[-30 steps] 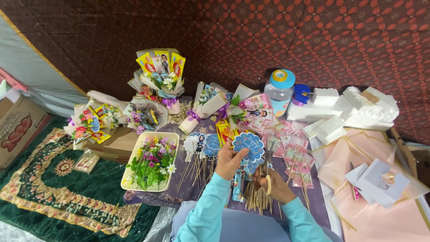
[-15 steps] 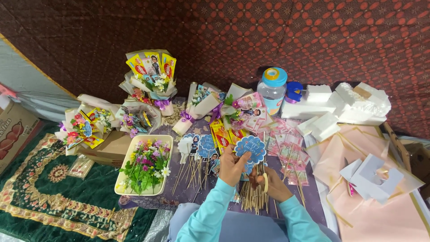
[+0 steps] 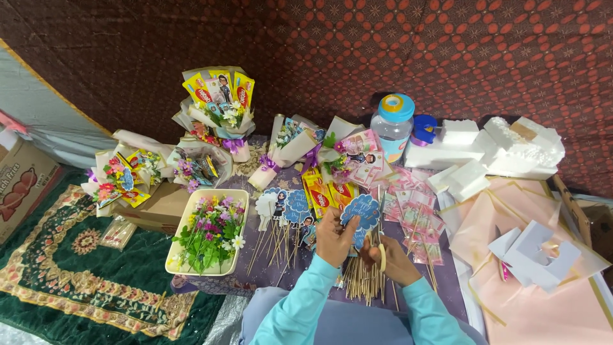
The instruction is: Cutting out decorative paper signs with scissors for a gift bouquet assembly.
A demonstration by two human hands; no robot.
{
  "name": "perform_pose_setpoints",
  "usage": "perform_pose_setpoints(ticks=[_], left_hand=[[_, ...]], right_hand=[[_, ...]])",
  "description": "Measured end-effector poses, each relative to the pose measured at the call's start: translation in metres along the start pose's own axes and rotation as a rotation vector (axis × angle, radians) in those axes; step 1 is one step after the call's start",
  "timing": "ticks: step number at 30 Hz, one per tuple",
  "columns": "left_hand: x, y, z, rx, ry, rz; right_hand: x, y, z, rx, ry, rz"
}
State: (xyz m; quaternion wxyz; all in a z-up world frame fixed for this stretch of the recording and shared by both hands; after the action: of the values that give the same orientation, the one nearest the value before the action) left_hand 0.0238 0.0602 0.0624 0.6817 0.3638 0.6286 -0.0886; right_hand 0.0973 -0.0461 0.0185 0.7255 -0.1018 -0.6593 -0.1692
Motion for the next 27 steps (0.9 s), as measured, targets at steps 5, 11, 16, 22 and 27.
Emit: perform_pose_setpoints(ticks=[5,11,16,22,27], left_hand=[[-0.002,-0.001,0.000,0.001,-0.032,-0.032],[0.002,-0.001,0.002,0.004,-0.109,-0.088],[0.006,0.001,0.003,0.039,-0.148,-0.229],[0.019,0.004,0.003,0.076,-0.201,-0.335],[0.016,0.007,-0.001,0.103,-0.166,-0.340]], right_hand=[[0.002,-0.001,-0.001,-0.056,-0.006,0.017],[-0.001,0.000,-0.003,-0.073,-0.007,0.004],[0.000,0.001,-0.003,-0.104,-0.036,-0.013],[-0.001,0.000,-0.006,-0.124,-0.031,0.004],[-0.019,-0.001,-0.015,-0.155,0.030,0.057]])
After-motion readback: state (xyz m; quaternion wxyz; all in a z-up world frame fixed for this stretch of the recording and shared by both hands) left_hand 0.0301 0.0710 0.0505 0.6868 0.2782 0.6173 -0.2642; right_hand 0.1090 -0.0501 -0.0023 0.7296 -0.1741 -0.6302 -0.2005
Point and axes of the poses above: each hand's wrist, its own y-axis towards the middle knuckle, its own z-axis out of the palm, x = y × z, the point moved 7 cm from there along y, towards the middle knuckle, and after that the axes turned 4 degrees about -z, right-handed, at the moved point
